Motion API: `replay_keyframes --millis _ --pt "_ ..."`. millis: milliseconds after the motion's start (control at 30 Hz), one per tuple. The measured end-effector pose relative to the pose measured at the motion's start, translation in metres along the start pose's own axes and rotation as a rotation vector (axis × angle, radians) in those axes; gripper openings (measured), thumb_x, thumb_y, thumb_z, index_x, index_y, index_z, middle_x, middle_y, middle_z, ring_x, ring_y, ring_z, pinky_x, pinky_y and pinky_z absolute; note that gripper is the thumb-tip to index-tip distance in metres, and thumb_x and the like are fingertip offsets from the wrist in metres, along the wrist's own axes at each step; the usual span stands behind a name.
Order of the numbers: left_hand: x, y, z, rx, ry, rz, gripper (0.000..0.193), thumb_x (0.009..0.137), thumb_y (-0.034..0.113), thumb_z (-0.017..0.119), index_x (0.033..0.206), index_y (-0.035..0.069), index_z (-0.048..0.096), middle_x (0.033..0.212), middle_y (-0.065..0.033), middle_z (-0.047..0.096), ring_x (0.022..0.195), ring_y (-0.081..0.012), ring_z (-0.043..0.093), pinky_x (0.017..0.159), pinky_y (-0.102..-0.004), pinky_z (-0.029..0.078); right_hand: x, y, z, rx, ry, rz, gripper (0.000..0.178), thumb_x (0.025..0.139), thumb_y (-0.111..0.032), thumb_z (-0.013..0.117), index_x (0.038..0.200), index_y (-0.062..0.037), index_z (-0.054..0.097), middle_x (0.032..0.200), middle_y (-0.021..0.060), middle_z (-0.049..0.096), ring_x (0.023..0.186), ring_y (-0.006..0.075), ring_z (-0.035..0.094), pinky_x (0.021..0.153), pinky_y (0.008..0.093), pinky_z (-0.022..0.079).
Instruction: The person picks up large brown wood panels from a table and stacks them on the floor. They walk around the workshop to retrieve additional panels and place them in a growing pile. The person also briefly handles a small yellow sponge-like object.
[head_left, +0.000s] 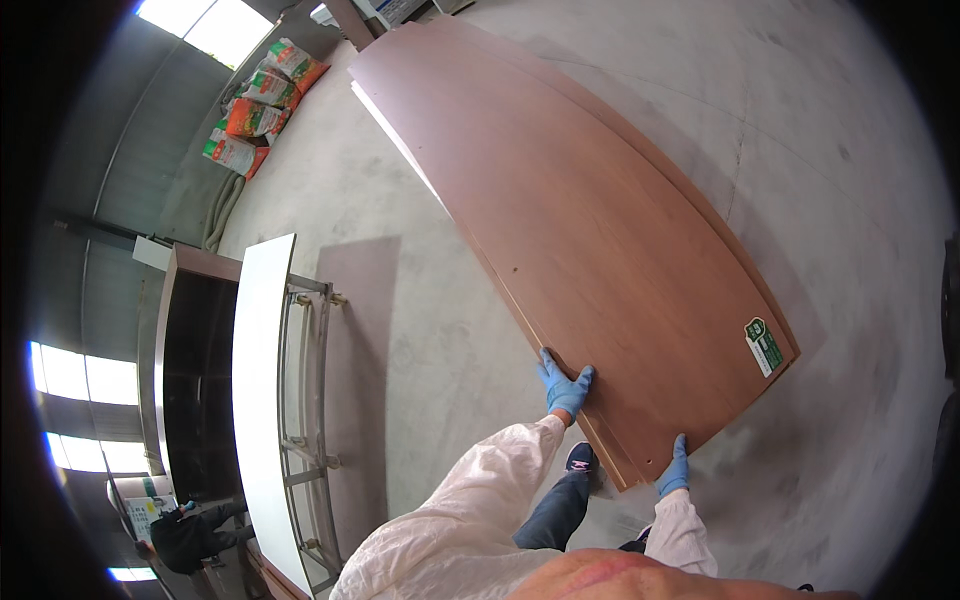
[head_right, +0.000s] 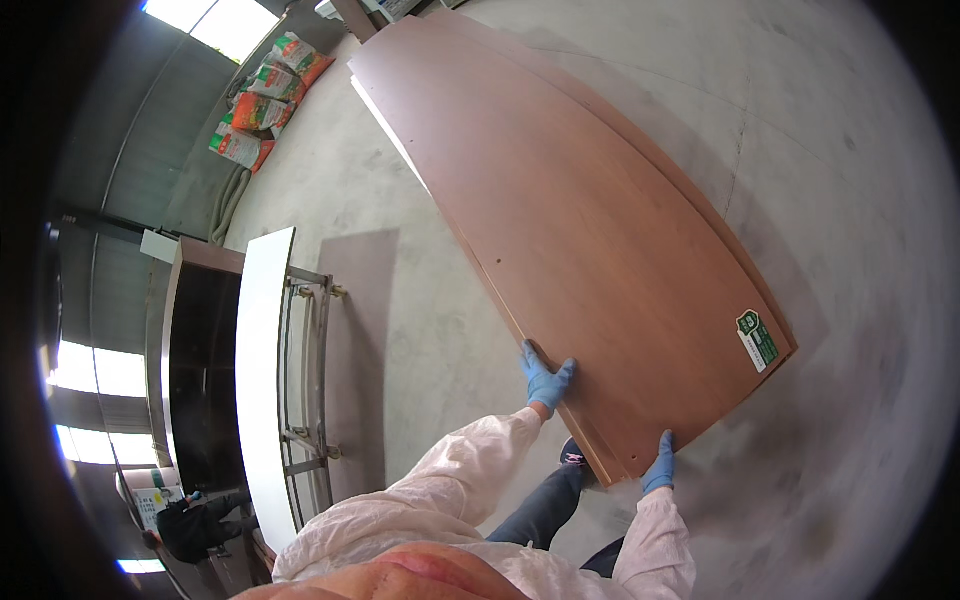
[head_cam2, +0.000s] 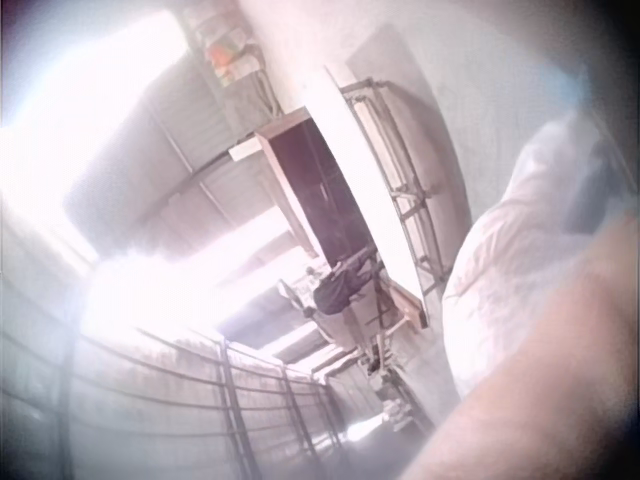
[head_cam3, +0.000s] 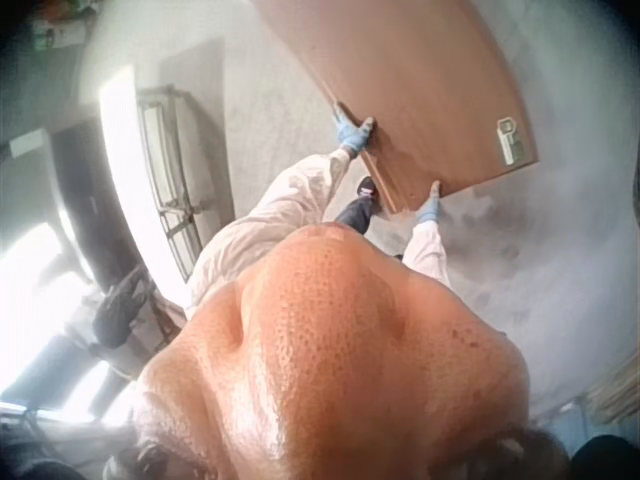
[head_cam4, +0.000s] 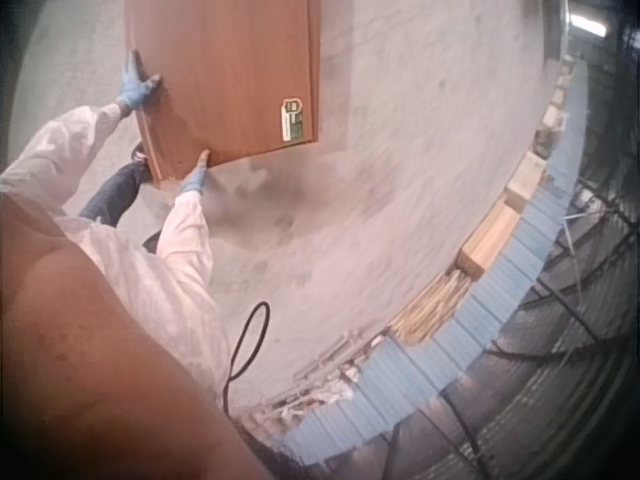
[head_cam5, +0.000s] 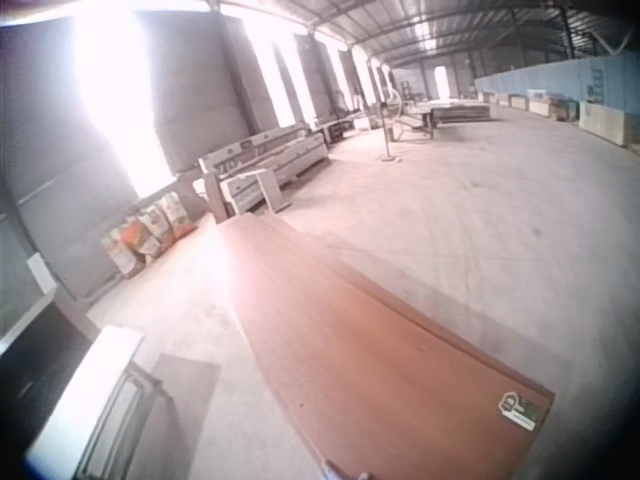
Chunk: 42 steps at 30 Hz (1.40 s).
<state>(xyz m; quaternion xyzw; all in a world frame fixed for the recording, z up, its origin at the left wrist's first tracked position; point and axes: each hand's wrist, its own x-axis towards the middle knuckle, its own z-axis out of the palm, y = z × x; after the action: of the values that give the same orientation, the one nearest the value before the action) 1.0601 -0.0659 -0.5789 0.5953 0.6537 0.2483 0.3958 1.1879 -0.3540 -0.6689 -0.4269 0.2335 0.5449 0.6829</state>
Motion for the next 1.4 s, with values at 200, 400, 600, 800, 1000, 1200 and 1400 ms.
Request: replay_keyframes --millis 200,400,600,800,1000,1200,1400 --pt "-0.003 -0.014 0.012 -0.042 -0.028 -0.035 0.11 0.073 0.033 0.081 0.154 0.012 0.01 0.151 -0.0272 0.024 0.137 -0.0427 0.033 0.113 -0.0445 0.032 -0.005 -0.004 -0.005 -0.036 0.033 0.007 0.077 0.088 -0.059 0.059 0.142 -0.0078 0.041 0.139 0.0106 0.052 0.121 0.0301 0.054 0.101 0.0439 0.046" --pt "-0.015 -0.017 0.006 -0.111 -0.086 -0.174 0.103 0.075 0.029 0.078 0.154 0.01 0.015 0.148 -0.0249 0.034 0.134 -0.0397 0.039 0.112 -0.0414 0.035 -0.018 -0.016 0.002 -0.127 0.062 0.114 0.078 0.083 -0.067 0.059 0.141 -0.0166 0.044 0.138 0.0079 0.052 0.118 0.0325 0.054 0.096 0.0538 0.045" --pt "-0.13 -0.066 -0.062 0.128 -0.217 -0.173 0.085 0.083 0.036 0.07 0.145 -0.006 0.031 0.148 -0.0243 0.039 0.136 -0.0354 0.039 0.111 -0.0382 0.034 -0.032 -0.026 0.014 -0.276 0.09 0.179 0.087 0.077 -0.078 0.054 0.14 -0.0179 0.044 0.137 0.0053 0.053 0.122 0.0308 0.051 0.094 0.0545 0.043" --pt "-0.328 -0.166 -0.169 0.13 -0.079 -0.672 0.079 0.081 0.041 0.069 0.14 -0.004 0.043 0.14 -0.0235 0.049 0.132 -0.0351 0.046 0.109 -0.0379 0.037 -0.038 -0.043 0.012 -0.578 0.189 0.128 0.085 0.076 -0.072 0.063 0.137 -0.0158 0.047 0.138 0.0054 0.052 0.122 0.0297 0.05 0.093 0.0561 0.041" --pt "-0.57 -0.237 -0.254 0.06 0.227 -1.053 0.072 0.079 0.041 0.069 0.132 -0.004 0.052 0.131 -0.0243 0.056 0.123 -0.0371 0.054 0.102 -0.039 0.043 -0.081 -0.057 -0.046 -0.915 0.057 0.275 0.098 0.08 -0.064 0.062 0.152 -0.0115 0.022 0.157 0.0157 0.022 0.141 0.0356 0.028 0.113 0.0502 0.023" --pt "-0.736 -0.265 -0.265 -0.181 0.278 -1.184 0.065 0.08 0.044 0.067 0.124 -0.004 0.059 0.119 -0.0229 0.064 0.11 -0.0352 0.062 0.088 -0.0416 0.051 -0.131 -0.047 -0.124 -1.319 0.085 0.516 0.075 0.084 -0.058 0.058 0.147 -0.0261 0.031 0.145 0.012 0.041 0.128 0.0338 0.043 0.104 0.0543 0.033" --pt "-0.79 -0.284 -0.268 -0.384 0.178 -1.143 0.052 0.086 0.046 0.062 0.122 0.008 0.063 0.111 -0.0082 0.063 0.086 -0.0248 0.062 0.067 -0.0396 0.054 -0.202 0.004 -0.089 -1.553 -0.038 0.417 0.075 0.088 -0.056 0.053 0.15 -0.0219 0.029 0.149 0.0128 0.037 0.137 0.036 0.036 0.108 0.0548 0.03"
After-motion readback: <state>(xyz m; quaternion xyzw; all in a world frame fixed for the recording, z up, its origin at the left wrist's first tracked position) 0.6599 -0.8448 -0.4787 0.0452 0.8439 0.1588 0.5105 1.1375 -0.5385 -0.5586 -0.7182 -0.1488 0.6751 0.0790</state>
